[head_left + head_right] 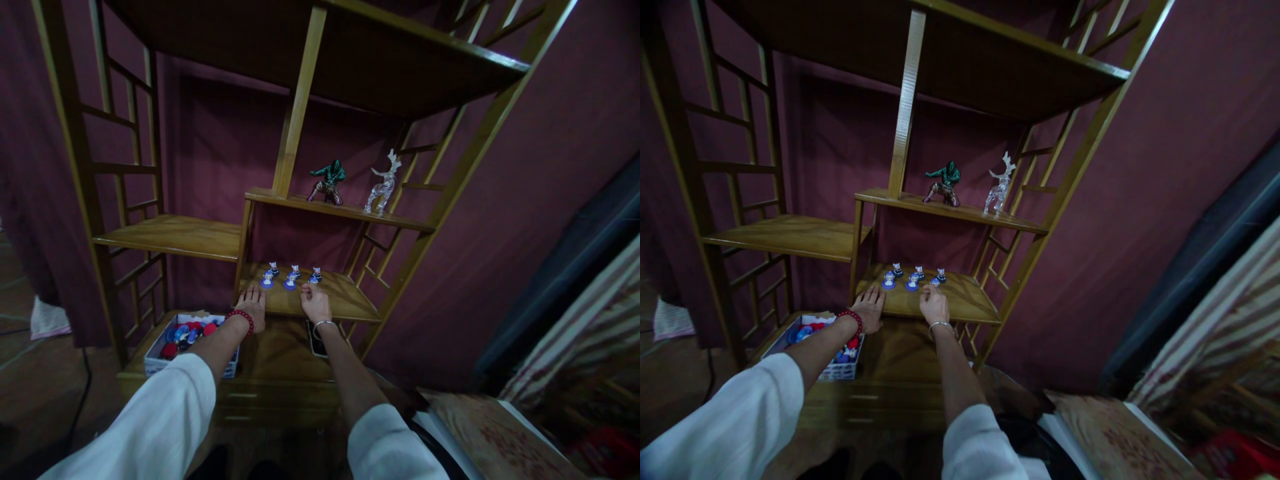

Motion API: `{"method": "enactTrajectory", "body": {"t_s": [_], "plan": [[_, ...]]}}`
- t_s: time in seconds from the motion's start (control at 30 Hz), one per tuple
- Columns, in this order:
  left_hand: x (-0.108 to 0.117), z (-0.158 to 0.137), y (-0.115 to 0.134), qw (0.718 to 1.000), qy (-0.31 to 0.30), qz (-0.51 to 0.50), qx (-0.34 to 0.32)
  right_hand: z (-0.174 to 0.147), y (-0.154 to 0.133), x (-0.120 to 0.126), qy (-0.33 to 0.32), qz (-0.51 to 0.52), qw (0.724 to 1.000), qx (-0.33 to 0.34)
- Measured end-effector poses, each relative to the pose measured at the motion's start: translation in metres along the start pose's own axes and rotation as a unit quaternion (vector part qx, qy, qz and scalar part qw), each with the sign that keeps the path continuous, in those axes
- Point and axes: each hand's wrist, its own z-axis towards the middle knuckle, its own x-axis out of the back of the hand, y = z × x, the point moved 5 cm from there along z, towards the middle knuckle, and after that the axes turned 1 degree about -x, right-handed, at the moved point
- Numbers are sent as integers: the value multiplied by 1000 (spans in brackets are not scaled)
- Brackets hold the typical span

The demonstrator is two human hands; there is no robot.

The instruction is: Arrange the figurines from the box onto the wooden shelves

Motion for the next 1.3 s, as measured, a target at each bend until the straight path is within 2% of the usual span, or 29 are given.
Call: {"method": "enactTrajectory", "body": {"t_s": [0.5, 0.8, 1.3], "plan": [[3, -1, 1, 1000, -2, -7, 2, 11, -29, -22, -72, -104, 988, -87], [-1, 1, 0, 1000, -9, 4, 4, 17, -31, -25, -96, -124, 984, -87], [1, 1, 1, 1000, -10, 2, 1, 19, -24, -30, -92, -118, 985, -85]]}}
